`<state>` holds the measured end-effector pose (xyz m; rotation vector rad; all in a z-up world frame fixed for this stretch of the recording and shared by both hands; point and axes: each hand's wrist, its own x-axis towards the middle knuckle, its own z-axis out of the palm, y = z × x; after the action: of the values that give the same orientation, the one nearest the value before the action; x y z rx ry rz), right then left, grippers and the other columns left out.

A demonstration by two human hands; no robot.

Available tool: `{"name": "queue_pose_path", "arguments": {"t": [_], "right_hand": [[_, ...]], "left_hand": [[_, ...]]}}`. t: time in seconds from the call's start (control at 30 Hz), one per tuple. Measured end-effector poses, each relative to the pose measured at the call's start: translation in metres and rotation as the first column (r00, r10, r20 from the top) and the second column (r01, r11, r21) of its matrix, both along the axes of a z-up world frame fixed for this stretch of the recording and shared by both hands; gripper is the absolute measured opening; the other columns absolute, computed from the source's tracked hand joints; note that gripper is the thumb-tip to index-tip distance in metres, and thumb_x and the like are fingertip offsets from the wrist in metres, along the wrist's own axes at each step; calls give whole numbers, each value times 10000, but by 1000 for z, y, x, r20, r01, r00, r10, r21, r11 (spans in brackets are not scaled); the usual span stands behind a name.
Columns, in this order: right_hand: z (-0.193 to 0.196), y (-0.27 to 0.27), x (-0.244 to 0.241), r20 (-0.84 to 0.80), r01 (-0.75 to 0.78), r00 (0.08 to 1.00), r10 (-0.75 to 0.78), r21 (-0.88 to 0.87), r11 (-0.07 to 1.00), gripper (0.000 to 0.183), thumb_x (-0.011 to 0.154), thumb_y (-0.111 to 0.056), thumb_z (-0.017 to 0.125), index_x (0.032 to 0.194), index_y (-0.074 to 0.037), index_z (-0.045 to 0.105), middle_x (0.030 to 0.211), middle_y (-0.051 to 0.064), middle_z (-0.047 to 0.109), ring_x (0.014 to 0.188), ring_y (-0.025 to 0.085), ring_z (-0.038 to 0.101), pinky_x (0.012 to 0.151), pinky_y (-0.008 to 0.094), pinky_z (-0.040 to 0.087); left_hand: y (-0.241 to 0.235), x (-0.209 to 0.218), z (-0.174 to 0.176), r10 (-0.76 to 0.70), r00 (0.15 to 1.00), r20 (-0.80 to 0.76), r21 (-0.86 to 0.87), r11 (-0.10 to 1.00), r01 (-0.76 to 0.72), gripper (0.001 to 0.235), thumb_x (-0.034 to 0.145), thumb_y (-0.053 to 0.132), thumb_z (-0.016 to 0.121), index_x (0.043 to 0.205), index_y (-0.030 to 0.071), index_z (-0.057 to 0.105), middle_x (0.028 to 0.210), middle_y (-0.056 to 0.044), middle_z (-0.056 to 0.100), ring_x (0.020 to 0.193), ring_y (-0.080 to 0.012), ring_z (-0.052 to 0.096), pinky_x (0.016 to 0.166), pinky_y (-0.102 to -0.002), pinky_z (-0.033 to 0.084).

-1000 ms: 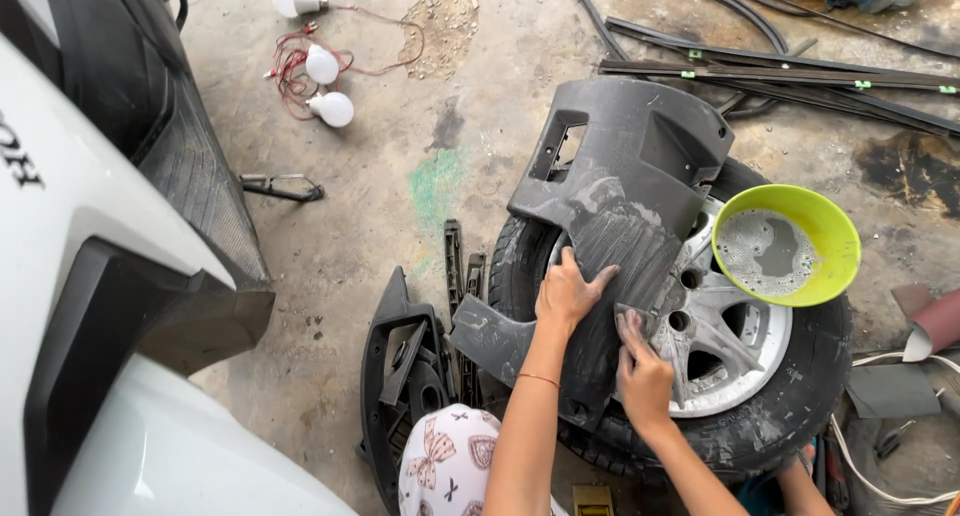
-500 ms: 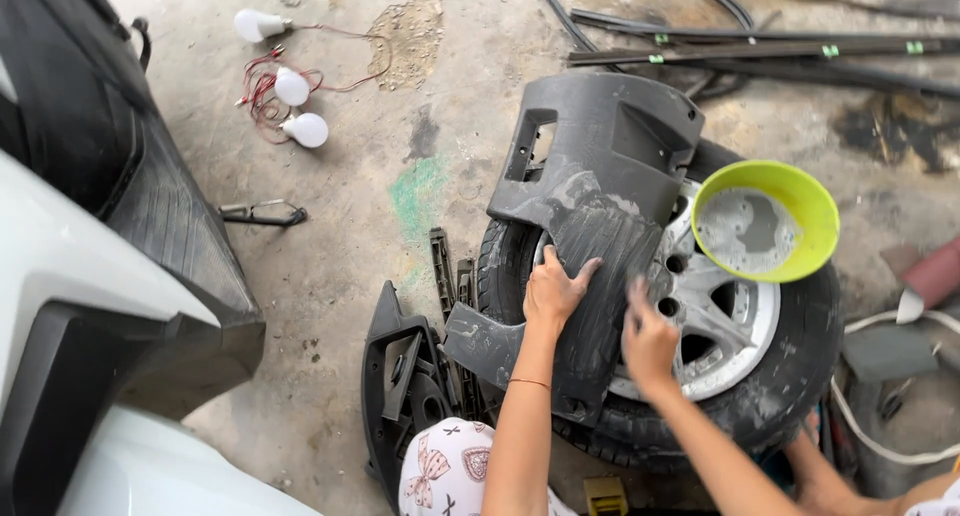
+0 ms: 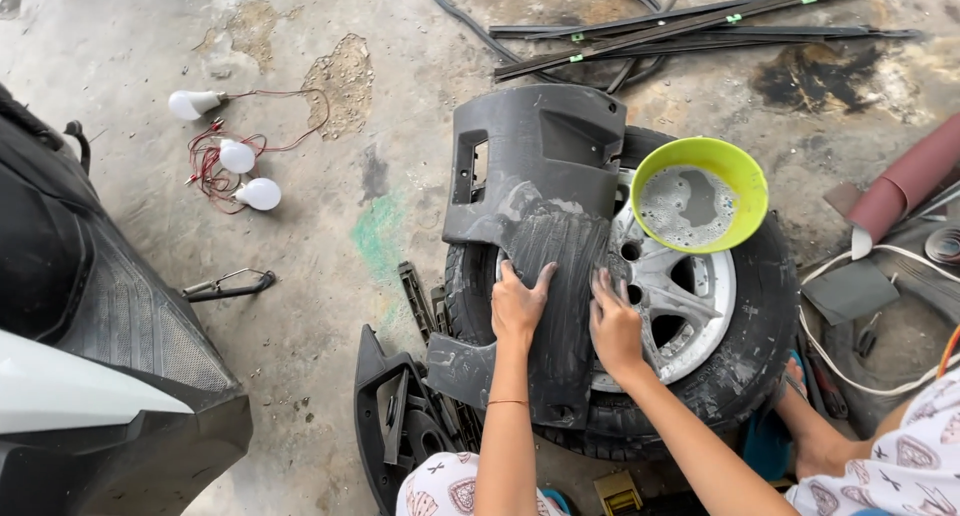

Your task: The person sands a black plastic vehicle part by hand using a small piece of sandpaper, dipping the sandpaper and the part into a bowl of soapy water.

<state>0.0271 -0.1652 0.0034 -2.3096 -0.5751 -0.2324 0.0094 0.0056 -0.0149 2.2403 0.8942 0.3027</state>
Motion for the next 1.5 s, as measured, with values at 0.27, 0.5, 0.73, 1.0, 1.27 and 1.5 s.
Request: {"name": "queue_pose_path", "arguments": {"t": [0.27, 0.5, 0.73, 1.0, 1.27, 1.5], "right_hand": [[-35, -35, -91, 4, -347, 938, 347, -13, 938, 625, 890, 99, 571, 1486, -37, 441, 1543, 177, 439, 1220, 276, 616, 927, 300, 558], [-18, -4, -31, -106, -83, 990, 96, 120, 989, 534, 888, 138, 604, 1380, -68, 582, 1453, 175, 550, 444, 71, 622, 400, 166, 571], [-53, -60, -119, 9, -407, 913, 408, 92, 909, 737, 822, 228, 564, 1490, -42, 409, 1526, 180, 458, 1314, 310, 600, 1093, 287, 544], [-55, -65, -93, -104, -296, 945, 310, 130, 946, 829, 880, 178, 543, 1590, -112, 227, 1077, 105, 758, 381, 30, 403, 322, 175, 393], [-26, -45, -51, 223, -392, 897, 381, 3, 920, 613, 897, 106, 558, 1473, -77, 455, 1509, 155, 456, 1350, 362, 447, 953, 314, 629], [-52, -32, -41, 230, -223, 949, 216, 5, 975, 405, 909, -132, 672, 1312, -169, 693, 1280, 140, 689, 1160, 263, 672, 863, 336, 606]], "left_hand": [[-2, 4, 3, -17, 998, -66, -25, 1000, 16, 995, 847, 709, 648, 1416, -83, 453, 948, -342, 690, 887, -518, 704, 733, -555, 595], [-4, 2, -5, -18, 997, -76, 39, 999, 21, 933, 874, 704, 617, 1381, -67, 478, 913, -349, 693, 861, -536, 698, 723, -575, 573], [-5, -2, -15, -39, 992, -118, 148, 987, 56, 902, 931, 694, 552, 1365, -95, 494, 923, -321, 711, 830, -491, 713, 727, -547, 585], [-24, -36, 12, -197, 968, -154, 329, 913, 239, 685, 1098, 432, 273, 1611, -13, 187, 1616, -198, 388, 1312, -368, 559, 1140, -569, 289], [-43, -70, 25, -241, 952, -189, 419, 857, 300, 589, 1112, 348, 295, 1636, 97, 195, 1702, -92, 202, 1567, -223, 175, 1267, -511, 1], [-54, -99, -2, 465, 876, -128, 411, 829, -380, 445, 1077, 507, 379, 1346, 277, 647, 1591, -17, 479, 1543, -217, 310, 1229, -594, 200]]}}
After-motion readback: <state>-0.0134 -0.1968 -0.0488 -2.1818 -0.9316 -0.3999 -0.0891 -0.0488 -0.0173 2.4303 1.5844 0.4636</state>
